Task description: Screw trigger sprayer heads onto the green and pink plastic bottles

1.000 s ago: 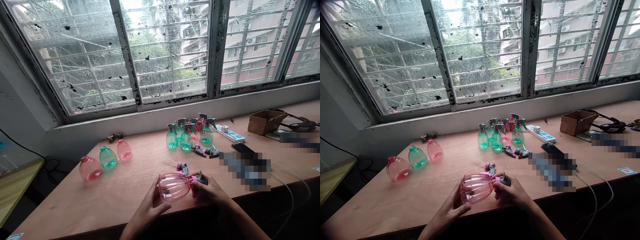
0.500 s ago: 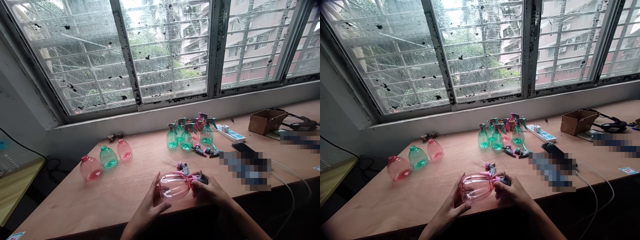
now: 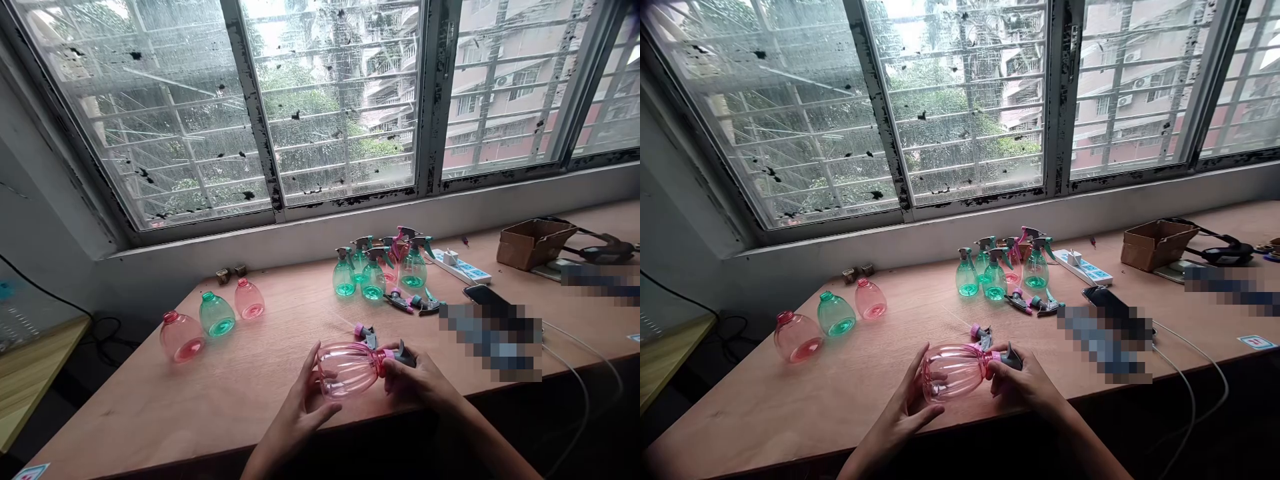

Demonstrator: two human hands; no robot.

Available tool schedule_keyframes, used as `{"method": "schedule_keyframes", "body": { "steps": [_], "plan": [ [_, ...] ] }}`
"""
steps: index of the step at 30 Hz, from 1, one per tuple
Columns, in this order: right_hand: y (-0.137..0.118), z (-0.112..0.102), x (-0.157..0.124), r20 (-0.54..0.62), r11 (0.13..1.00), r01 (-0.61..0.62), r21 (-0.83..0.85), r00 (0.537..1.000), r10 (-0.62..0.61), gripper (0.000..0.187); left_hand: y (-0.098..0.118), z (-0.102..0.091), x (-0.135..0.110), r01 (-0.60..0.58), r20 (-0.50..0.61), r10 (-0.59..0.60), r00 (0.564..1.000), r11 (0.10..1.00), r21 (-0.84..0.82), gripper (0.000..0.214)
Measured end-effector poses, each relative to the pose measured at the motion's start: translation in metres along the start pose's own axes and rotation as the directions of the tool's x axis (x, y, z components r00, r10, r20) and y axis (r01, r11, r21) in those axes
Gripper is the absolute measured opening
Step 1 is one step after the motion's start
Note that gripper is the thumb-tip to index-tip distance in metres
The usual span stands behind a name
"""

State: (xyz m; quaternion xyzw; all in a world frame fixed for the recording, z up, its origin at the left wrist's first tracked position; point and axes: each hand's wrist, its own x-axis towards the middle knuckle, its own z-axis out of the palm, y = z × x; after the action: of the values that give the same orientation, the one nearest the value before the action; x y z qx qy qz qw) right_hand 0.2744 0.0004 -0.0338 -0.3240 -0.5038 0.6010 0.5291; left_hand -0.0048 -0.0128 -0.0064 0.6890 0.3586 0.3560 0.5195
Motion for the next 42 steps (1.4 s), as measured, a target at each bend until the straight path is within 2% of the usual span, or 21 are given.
{"method": "schedule_keyframes", "body": {
  "steps": [8, 11, 19, 26, 34, 38, 42],
  "plan": [
    [0.001, 0.0, 0.001, 0.001, 1.0, 0.001, 0.004, 1.0, -0.001, 0.035, -0.002, 0.0, -0.001, 0.034, -0.012, -0.035, 0.999, 0.999, -0.036, 0.107],
    [0.0, 0.0, 0.0, 0.002, 1.0, -0.004, 0.003, 1.0, 0.004, 0.036, -0.002, -0.001, -0.002, 0.049, -0.01, -0.05, 0.999, 0.996, -0.076, 0.103],
    [0.001, 0.0, 0.001, -0.019, 1.0, -0.016, 0.01, 1.0, 0.017, 0.039, 0.003, 0.001, 0.0, -0.027, 0.018, 0.028, 0.999, 0.999, -0.046, 0.099],
    [0.0, 0.001, -0.001, -0.014, 1.0, -0.022, 0.007, 1.0, 0.022, 0.04, -0.002, 0.0, -0.002, 0.028, -0.019, -0.029, 0.999, 0.998, -0.062, 0.1],
    [-0.01, 0.006, -0.003, -0.041, 0.997, -0.072, -0.017, 0.997, 0.071, 0.048, 0.007, 0.002, 0.0, 0.007, 0.01, -0.006, 1.0, 0.997, -0.083, 0.102],
    [-0.012, 0.006, -0.004, -0.024, 0.996, -0.074, -0.052, 0.997, 0.072, 0.045, 0.001, 0.002, 0.001, 0.016, -0.015, -0.018, 1.0, 0.997, -0.08, 0.098],
    [-0.013, 0.006, -0.005, -0.02, 0.994, -0.095, -0.062, 0.995, 0.094, 0.047, -0.001, 0.003, -0.001, -0.029, -0.023, 0.028, 0.999, 0.998, -0.062, 0.097]
  ]
}}
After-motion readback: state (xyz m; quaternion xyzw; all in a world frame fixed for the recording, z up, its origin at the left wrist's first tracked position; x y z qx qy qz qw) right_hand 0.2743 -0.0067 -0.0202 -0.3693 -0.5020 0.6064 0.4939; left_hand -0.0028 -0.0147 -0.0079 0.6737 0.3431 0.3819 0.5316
